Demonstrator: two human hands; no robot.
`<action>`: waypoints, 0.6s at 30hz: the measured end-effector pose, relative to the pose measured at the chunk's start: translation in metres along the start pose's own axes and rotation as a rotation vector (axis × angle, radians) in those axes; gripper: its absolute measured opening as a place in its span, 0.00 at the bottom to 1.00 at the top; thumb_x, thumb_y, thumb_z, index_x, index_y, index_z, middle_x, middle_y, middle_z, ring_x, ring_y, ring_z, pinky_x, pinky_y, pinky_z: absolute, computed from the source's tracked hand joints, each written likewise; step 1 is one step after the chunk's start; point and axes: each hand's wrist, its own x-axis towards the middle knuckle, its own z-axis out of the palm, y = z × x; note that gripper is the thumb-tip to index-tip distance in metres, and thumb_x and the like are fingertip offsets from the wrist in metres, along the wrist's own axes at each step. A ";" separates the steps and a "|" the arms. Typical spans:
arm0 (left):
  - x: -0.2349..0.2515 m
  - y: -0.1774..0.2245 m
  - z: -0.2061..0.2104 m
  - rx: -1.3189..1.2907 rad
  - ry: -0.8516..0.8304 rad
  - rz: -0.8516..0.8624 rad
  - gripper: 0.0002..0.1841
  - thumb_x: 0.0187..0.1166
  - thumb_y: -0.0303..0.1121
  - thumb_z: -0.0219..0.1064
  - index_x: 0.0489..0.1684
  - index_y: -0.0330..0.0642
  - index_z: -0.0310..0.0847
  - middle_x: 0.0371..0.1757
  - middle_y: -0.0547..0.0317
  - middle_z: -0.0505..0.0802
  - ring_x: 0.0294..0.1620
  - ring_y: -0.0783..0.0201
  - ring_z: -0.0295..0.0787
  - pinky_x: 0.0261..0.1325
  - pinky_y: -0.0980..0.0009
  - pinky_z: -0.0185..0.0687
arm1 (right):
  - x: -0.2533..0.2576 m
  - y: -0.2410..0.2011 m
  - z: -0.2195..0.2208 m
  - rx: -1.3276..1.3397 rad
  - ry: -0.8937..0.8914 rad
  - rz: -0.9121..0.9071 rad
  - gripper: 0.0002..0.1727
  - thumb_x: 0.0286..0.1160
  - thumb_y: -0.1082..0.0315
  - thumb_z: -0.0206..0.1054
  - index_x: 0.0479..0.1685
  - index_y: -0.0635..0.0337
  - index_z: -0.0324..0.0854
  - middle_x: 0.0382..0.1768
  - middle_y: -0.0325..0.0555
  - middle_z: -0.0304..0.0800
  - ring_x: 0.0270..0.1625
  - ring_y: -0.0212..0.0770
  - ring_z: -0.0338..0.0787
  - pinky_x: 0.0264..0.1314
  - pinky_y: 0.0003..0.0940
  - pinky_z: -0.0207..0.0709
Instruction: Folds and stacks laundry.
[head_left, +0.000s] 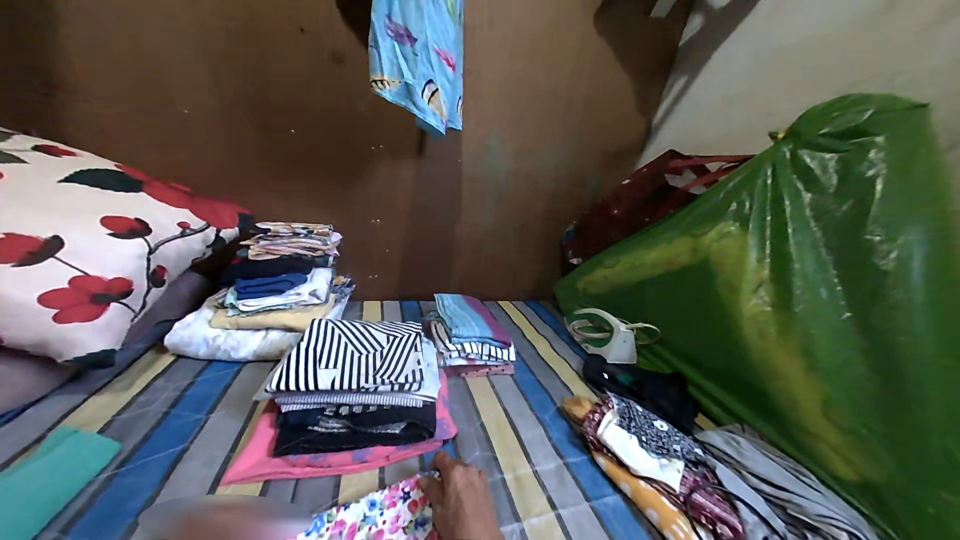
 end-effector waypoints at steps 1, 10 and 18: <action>-0.001 0.001 -0.002 -0.001 -0.005 -0.001 0.20 0.91 0.33 0.55 0.53 0.18 0.84 0.48 0.19 0.88 0.55 0.26 0.85 0.63 0.30 0.71 | 0.002 -0.001 0.000 -0.016 -0.013 0.032 0.20 0.90 0.60 0.57 0.67 0.65 0.82 0.56 0.64 0.92 0.64 0.63 0.89 0.71 0.65 0.72; 0.010 0.002 0.000 -0.070 0.014 -0.107 0.20 0.93 0.37 0.55 0.56 0.24 0.85 0.53 0.26 0.89 0.60 0.33 0.84 0.69 0.36 0.70 | -0.002 0.003 -0.014 0.141 -0.024 0.106 0.21 0.89 0.60 0.60 0.68 0.68 0.81 0.59 0.66 0.89 0.63 0.61 0.89 0.70 0.59 0.76; -0.004 0.019 -0.001 -0.157 0.043 -0.152 0.17 0.87 0.39 0.66 0.55 0.30 0.88 0.53 0.36 0.91 0.58 0.45 0.87 0.68 0.46 0.75 | -0.003 -0.002 -0.010 -0.031 0.009 0.127 0.20 0.88 0.60 0.60 0.67 0.64 0.82 0.55 0.64 0.91 0.61 0.63 0.89 0.67 0.63 0.75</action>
